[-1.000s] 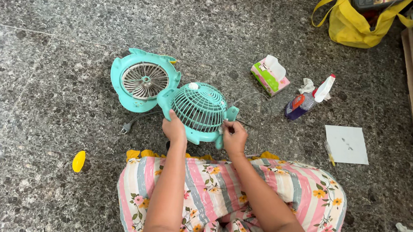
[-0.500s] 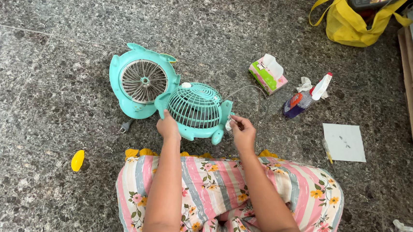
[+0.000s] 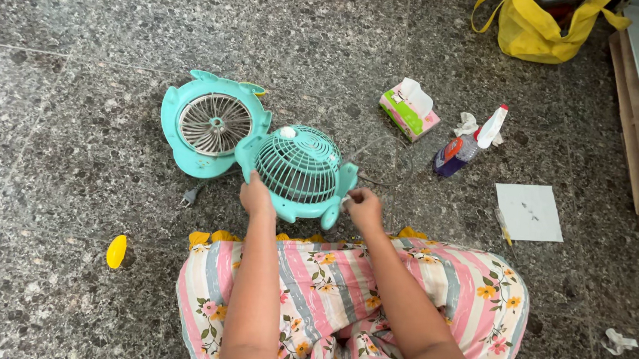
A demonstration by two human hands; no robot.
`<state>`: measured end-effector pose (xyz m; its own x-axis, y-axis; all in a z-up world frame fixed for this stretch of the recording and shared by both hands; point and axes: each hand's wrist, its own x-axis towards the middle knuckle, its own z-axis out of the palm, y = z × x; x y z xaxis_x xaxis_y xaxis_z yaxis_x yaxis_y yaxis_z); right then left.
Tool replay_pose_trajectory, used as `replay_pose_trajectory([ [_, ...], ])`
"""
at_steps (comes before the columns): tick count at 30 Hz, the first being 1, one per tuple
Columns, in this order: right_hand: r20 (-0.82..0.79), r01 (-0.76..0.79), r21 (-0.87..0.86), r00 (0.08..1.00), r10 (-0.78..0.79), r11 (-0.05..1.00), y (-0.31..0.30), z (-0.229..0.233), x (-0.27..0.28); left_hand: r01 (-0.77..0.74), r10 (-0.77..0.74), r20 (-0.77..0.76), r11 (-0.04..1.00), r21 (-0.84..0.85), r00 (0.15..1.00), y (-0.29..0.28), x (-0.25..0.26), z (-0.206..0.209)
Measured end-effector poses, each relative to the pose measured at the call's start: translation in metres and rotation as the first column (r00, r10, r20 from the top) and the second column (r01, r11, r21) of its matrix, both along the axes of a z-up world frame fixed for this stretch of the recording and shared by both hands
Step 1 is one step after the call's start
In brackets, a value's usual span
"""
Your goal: The person disassembles a small teal electric fan, sprays the components with a cleaning solution, and wipes the fan blades and grille with a tissue. The person reassembles the fan and continues wiping the exterior.
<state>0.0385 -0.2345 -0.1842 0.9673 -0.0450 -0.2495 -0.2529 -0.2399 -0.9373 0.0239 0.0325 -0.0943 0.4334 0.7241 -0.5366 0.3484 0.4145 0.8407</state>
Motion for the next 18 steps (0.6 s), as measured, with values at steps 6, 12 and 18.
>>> replay_pose_trajectory([
  [6, 0.156, 0.289, -0.053, 0.948, -0.278, 0.956, -0.050, 0.008, 0.032, -0.022, 0.021, -0.011, 1.000, -0.019, 1.000, 0.009, 0.006, -0.017],
  [12, 0.079, 0.133, 0.189, 0.986, -0.150, 0.973, -0.040, 0.009, 0.035, -0.135, 0.138, 0.030, 0.988, -0.074, 0.990, 0.003, 0.013, -0.003],
  [18, -0.193, -0.089, -0.120, 0.979, 0.064, 0.989, -0.026, 0.074, 0.017, -0.134, 0.129, 0.254, 0.991, 0.003, 0.959, -0.007, 0.001, 0.035],
])
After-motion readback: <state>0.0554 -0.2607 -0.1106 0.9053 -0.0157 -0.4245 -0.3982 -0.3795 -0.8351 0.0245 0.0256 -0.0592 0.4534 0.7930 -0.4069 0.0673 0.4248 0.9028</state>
